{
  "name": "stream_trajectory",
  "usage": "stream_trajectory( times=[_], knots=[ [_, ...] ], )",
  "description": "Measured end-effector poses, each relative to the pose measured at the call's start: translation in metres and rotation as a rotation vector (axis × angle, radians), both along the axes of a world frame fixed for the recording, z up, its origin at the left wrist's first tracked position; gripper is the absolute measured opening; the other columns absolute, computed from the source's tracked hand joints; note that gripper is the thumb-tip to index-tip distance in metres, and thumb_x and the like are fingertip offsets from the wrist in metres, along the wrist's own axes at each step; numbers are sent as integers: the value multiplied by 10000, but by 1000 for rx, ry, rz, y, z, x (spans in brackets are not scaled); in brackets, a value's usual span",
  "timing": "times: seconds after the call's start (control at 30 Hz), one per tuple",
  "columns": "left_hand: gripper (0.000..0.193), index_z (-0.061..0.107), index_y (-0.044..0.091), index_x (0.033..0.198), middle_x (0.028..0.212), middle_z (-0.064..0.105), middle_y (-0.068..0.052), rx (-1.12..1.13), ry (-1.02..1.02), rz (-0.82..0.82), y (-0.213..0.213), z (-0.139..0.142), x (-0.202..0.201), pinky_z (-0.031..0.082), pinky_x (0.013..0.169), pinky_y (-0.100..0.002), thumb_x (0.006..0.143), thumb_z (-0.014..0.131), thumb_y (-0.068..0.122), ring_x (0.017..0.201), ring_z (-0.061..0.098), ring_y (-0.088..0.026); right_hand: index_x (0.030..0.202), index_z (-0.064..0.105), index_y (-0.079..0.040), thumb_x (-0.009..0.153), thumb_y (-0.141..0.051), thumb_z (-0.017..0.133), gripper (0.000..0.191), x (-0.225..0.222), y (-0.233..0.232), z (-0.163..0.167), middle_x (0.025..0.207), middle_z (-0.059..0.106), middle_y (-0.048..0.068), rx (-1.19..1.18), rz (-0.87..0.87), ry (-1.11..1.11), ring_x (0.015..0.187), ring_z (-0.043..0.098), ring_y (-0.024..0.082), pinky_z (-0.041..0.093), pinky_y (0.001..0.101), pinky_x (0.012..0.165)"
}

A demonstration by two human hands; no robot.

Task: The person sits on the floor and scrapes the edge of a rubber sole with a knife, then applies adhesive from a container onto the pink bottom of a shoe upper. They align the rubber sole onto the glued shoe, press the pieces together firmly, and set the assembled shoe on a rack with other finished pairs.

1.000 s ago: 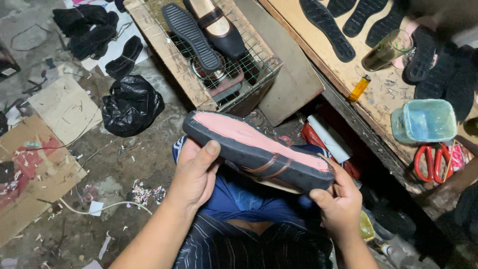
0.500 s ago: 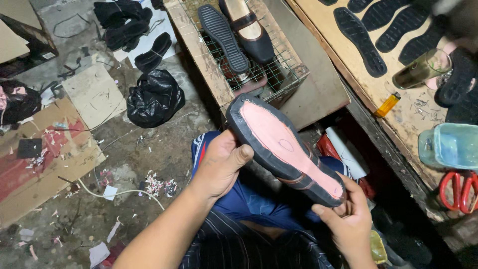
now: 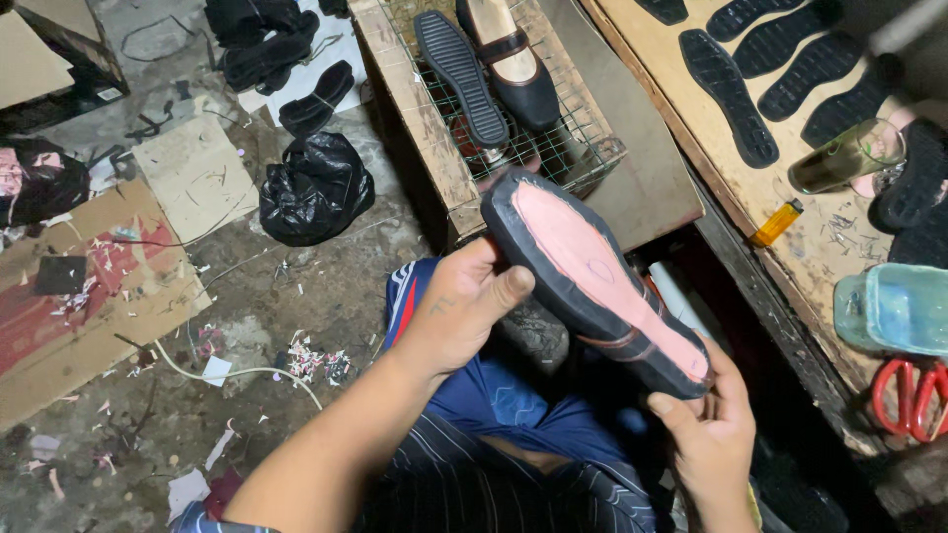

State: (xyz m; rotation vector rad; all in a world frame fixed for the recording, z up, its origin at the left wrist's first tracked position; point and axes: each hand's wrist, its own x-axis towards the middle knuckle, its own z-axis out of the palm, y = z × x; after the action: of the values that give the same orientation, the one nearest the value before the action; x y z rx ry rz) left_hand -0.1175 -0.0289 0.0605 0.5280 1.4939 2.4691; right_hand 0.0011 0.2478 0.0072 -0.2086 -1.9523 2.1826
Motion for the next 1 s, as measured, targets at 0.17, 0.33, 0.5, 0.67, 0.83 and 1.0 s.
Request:
stream_trajectory(
  times=[0.17, 0.33, 0.5, 0.67, 0.83, 1.0],
  knots=[
    [529, 607, -57, 1335, 1289, 684, -120, 116, -141, 20, 11, 0, -14, 480, 1096, -362, 1045, 641, 385, 1207, 633, -195, 1516, 472, 55, 838, -158, 818, 790, -10, 8, 11, 1347, 642, 128, 48, -74, 38, 1140, 642, 197, 532, 333, 956],
    [489, 589, -53, 1317, 1259, 688, -135, 239, -279, -8, 15, 2, -17, 516, 1018, -396, 1040, 608, 350, 1159, 660, -225, 1514, 488, 62, 852, -174, 839, 786, -19, 8, 29, 1384, 636, 121, 106, -56, 119, 1235, 634, 181, 516, 310, 1065],
    [490, 571, -60, 1374, 1357, 642, -128, 283, -194, 23, 16, 2, -20, 409, 1172, -352, 1097, 560, 344, 1303, 574, -198, 1504, 447, 40, 763, -69, 842, 847, -14, -2, 34, 1338, 632, 115, 97, -27, 17, 1168, 629, 186, 507, 332, 957],
    [492, 533, -45, 1433, 1401, 619, -97, 371, -196, -35, 22, 5, -27, 366, 1192, -335, 1096, 541, 314, 1328, 541, -175, 1476, 445, -20, 611, -47, 877, 967, -8, -27, 30, 1259, 650, 89, 290, 161, -236, 1116, 632, 175, 500, 338, 976],
    [488, 535, -49, 1437, 1375, 626, -106, 399, -194, -129, 23, 9, -27, 393, 1171, -347, 1118, 537, 321, 1290, 561, -181, 1458, 441, -30, 581, -102, 918, 1002, -8, -48, 26, 1269, 636, 86, 337, 230, -248, 1149, 608, 171, 467, 336, 1011],
    [486, 534, -41, 1440, 1371, 626, -112, 400, -215, -148, 24, 8, -27, 407, 1158, -345, 1102, 543, 307, 1277, 571, -181, 1455, 442, -34, 566, -148, 935, 1023, -9, -50, 24, 1257, 644, 97, 391, 217, -293, 1146, 604, 179, 463, 337, 1010]
  ],
)
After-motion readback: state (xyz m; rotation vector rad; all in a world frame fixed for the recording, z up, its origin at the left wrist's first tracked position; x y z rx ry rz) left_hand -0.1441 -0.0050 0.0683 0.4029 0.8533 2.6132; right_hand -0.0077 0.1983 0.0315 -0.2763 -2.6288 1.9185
